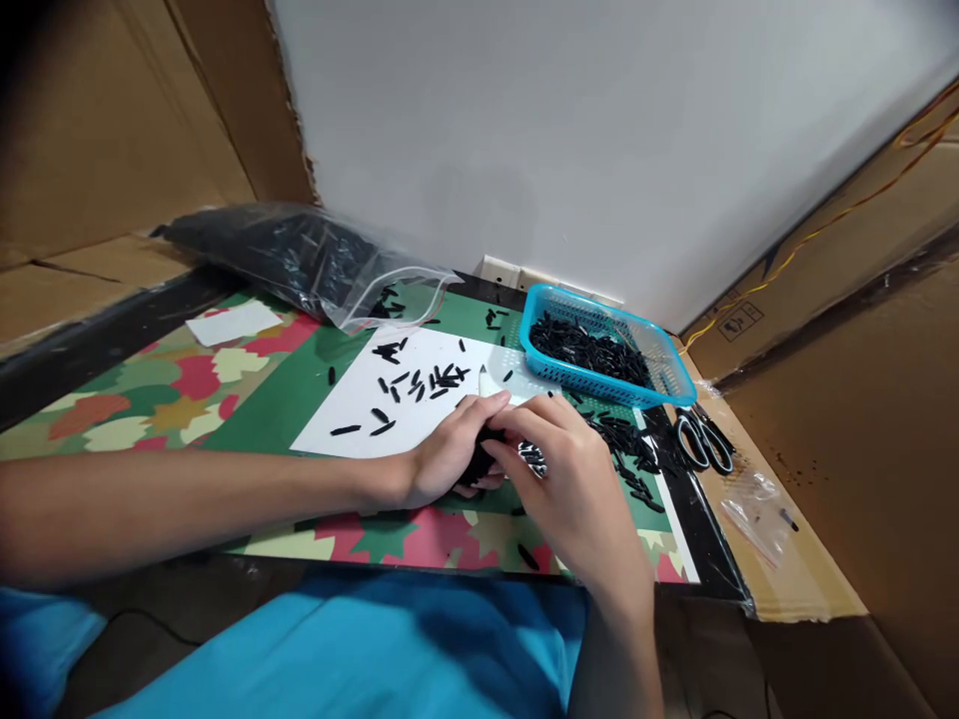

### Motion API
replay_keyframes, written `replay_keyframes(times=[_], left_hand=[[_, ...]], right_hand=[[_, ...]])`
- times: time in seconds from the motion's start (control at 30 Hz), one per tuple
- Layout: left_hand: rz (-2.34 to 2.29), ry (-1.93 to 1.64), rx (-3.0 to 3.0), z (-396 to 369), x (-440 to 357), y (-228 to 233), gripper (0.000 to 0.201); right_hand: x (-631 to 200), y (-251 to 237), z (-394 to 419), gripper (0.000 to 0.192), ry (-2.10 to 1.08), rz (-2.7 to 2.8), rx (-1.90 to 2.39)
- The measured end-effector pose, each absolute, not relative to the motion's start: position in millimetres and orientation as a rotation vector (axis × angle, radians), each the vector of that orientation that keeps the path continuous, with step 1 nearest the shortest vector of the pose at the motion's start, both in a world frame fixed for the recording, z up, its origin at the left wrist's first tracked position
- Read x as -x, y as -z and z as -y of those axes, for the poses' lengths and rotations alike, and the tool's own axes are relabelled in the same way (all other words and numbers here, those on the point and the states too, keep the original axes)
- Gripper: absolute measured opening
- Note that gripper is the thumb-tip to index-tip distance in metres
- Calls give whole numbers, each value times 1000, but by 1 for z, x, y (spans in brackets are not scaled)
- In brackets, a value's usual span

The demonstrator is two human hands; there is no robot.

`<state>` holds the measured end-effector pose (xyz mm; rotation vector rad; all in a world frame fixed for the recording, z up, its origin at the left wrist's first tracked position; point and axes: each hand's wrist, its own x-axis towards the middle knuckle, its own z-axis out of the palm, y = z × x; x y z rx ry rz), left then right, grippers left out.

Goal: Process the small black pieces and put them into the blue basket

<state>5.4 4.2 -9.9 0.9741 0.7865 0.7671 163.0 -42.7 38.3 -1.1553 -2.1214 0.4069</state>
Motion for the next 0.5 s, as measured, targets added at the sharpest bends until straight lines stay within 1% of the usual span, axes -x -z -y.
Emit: replay_keyframes(times=[0.13, 0.3, 0.4, 0.5], left_hand=[[-706, -776, -987, -3, -7, 9, 54], [-585, -760, -993, -4, -6, 7, 44], [-565, -730, -1009, -4, -4, 7, 41], [-572, -725, -988, -5, -2, 7, 40]], right_hand=[[-164, -32, 40, 15, -379, 2094, 1113], [-175, -25, 47, 11, -349, 1832, 1160], [-181, -16, 50, 8, -372, 1705, 1168], [-182, -6, 52, 10, -379, 1619, 1117]])
